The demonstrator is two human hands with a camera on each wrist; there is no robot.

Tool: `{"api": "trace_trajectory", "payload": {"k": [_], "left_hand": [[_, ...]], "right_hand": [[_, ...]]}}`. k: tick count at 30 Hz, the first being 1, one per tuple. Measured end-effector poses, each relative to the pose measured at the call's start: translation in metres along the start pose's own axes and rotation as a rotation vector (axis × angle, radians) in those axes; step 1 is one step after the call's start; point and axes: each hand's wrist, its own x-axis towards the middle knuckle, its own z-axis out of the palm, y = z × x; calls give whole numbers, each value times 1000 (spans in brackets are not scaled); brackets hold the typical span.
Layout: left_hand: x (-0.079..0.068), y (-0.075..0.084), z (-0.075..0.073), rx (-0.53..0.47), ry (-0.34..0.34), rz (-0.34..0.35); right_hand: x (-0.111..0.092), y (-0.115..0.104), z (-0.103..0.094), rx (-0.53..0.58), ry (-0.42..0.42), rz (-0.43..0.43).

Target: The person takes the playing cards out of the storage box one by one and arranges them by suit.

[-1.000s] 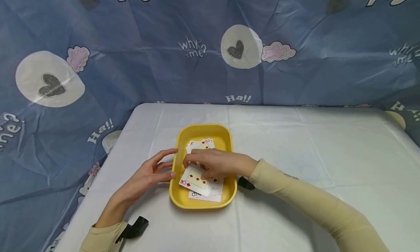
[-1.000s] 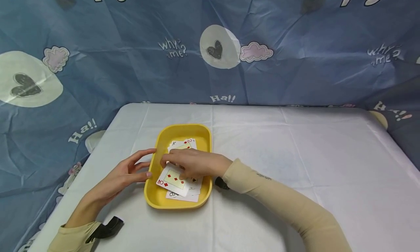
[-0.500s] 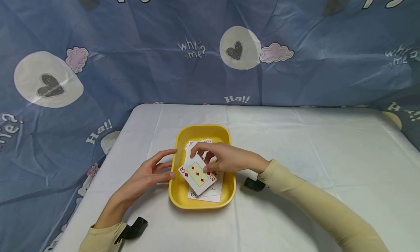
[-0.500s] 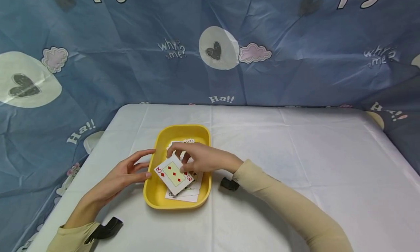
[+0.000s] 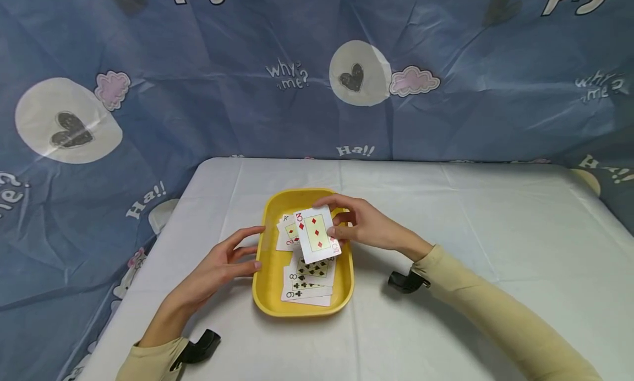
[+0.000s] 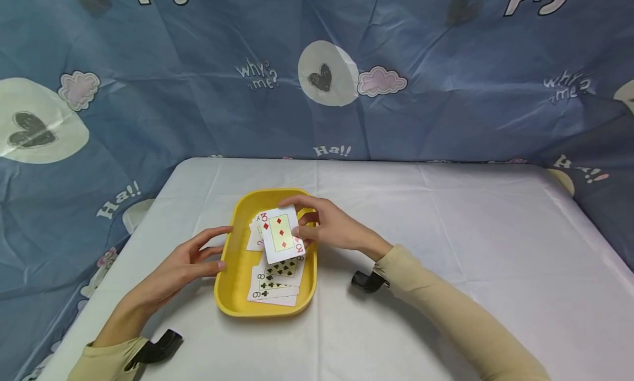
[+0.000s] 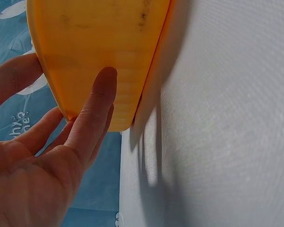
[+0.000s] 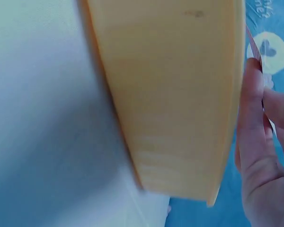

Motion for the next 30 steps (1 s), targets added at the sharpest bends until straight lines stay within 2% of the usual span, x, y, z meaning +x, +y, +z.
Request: {"api": "trace_trajectory", "payload": {"k": [7,14,23,30], "left_hand": [[0,1,0,-18,-10,5],[1,0,-1,-18,-3,-5],[1,-1,-1,-11,5,-13],[1,-1,-1,-9,5,-15]], "right_hand": [[-13,3,-22,92,148,58],[-30,10,-48,146,238,64],[-46,28,-74,45,295,138],[-47,45,-82,-54,242,214]]}}
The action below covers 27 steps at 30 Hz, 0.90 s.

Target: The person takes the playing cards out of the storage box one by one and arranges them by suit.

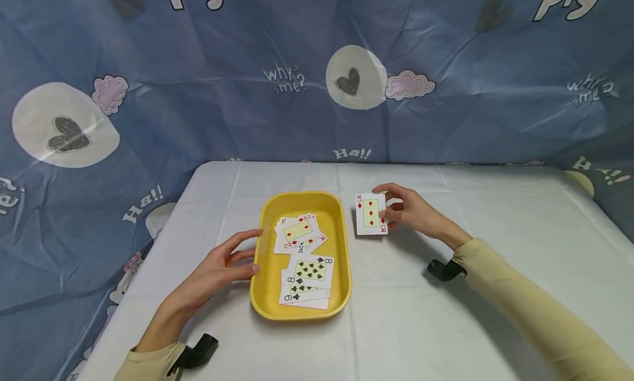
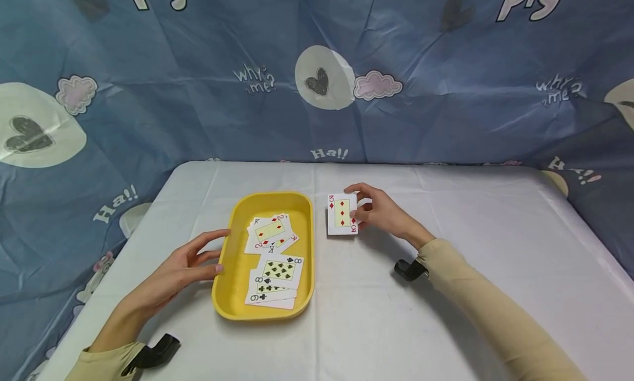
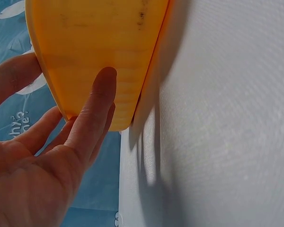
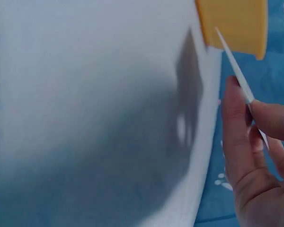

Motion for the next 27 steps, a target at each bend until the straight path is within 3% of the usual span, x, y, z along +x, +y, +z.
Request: {"api": "trace_trajectory", "payload": {"k": [3,8,13,23,27], "left_hand": [[0,0,0,1,3,-7],[0,1,1,-4,1,-11],[-1,1,0,-11,-2,-9],[0,1,1,-17,0,-16],[0,0,1,-18,-5,-9]], "right_hand": [[3,5,1,-62,-14,29],[6,7,3,-289,3,78],[8,6,1,-445,6,77],[10,5,0,-548,2,80],[7,5,-1,-521,31,64]]}}
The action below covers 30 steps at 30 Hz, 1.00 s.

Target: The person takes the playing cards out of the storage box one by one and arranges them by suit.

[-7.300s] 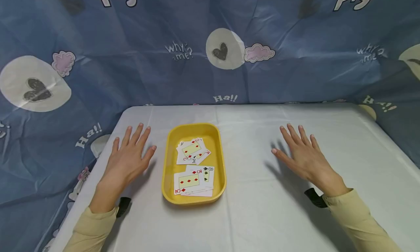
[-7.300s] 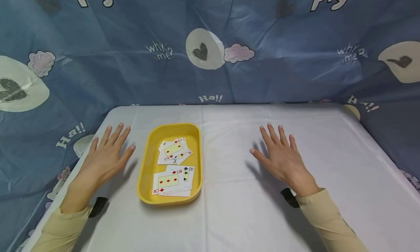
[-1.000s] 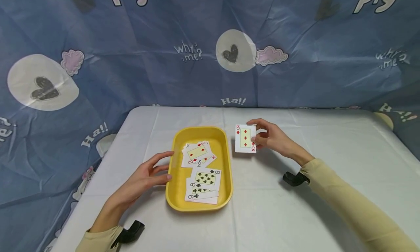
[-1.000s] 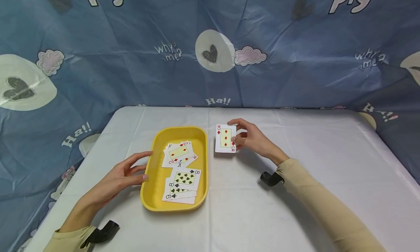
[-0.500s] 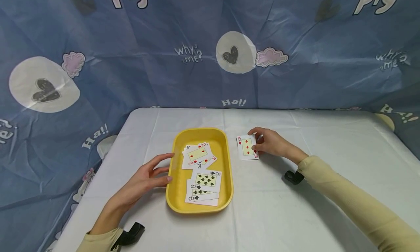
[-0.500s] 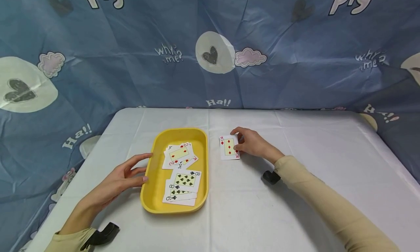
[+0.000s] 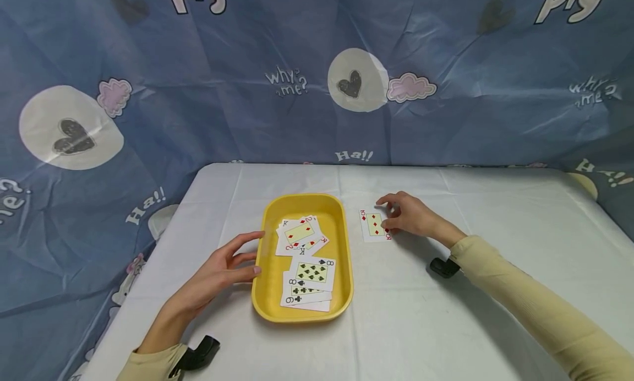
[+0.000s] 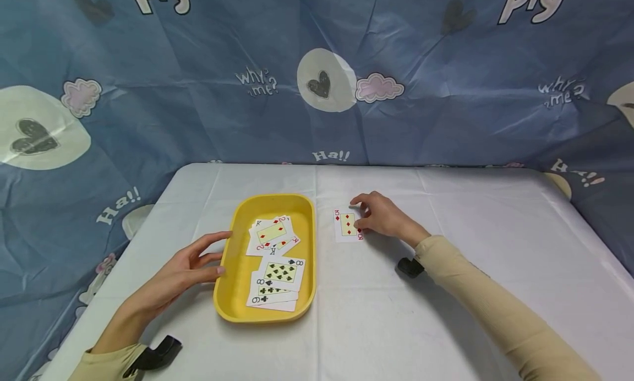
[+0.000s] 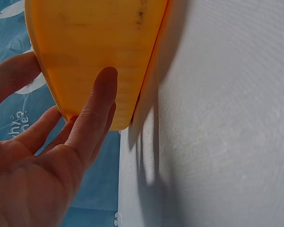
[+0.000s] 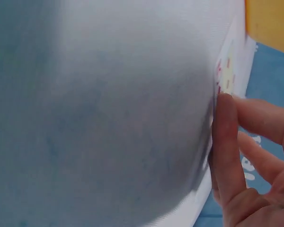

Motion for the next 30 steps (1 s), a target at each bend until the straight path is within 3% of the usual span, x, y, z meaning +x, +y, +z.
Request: {"api": "trace_trajectory", "payload": {"k": [3,9,18,23,30], "left_hand": [[0,-1,0,1,-6,4],[0,-1,0,2,0,4],[0,-1,0,-6,-3,19],[-1,-1,-1,-12,-13,27],[-1,-1,-1,-11,-14,19]], "right_hand": [[-3,-3,0,89,34,-14],[-10,-24,-1,238,102,-119],[-14,-67,9,302,80,-310],[-12,-92,22,322,-22,-399],[1,-120,42,254,-271,-473]]}}
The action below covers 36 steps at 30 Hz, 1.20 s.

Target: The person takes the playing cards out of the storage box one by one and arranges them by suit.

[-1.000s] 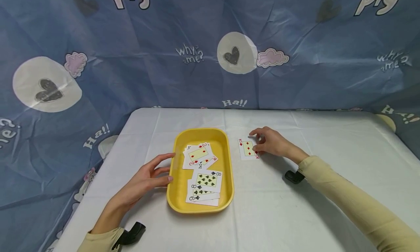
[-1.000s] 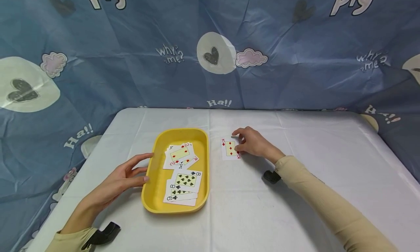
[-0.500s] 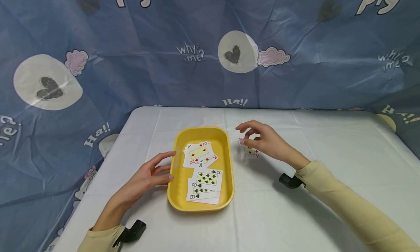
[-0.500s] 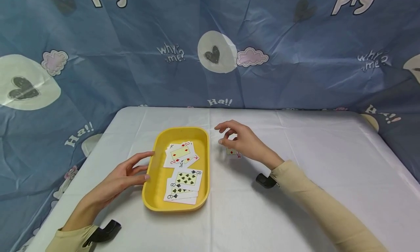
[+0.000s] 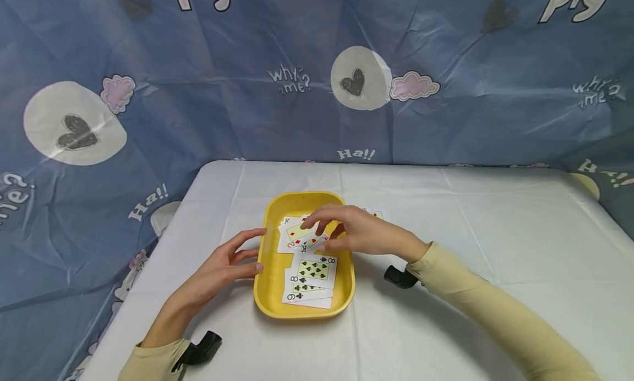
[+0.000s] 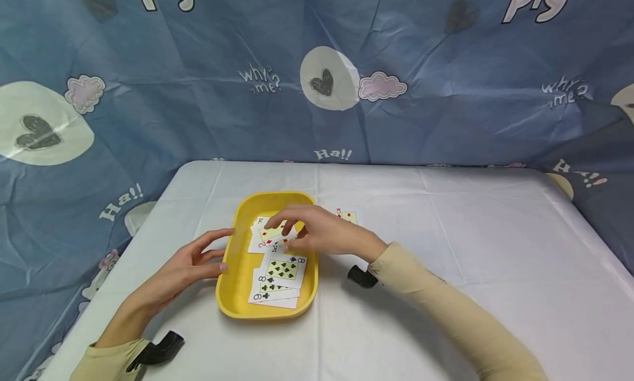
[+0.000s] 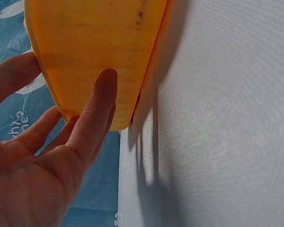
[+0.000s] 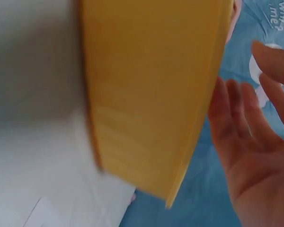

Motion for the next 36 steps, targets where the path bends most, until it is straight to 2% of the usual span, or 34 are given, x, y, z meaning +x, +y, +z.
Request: {"api": "trace_trajectory", "payload": {"k": [10,16,22,28,36], "left_hand": [[-1,0,1,10,6,-12],[-1,-1,0,4,-4,1],[-1,-1,-1,9,-5,7],[-1,-1,0,20,4,-1],[-1,0,0,25,12,-5]], "right_hand": [[44,8,14,-25,-316,39],[57,16,17,-64,-422,88],[64,24,21,-127,-480,135],[64,21,27,-217,-488,159],[63,18,35,-356,-475,96]]}}
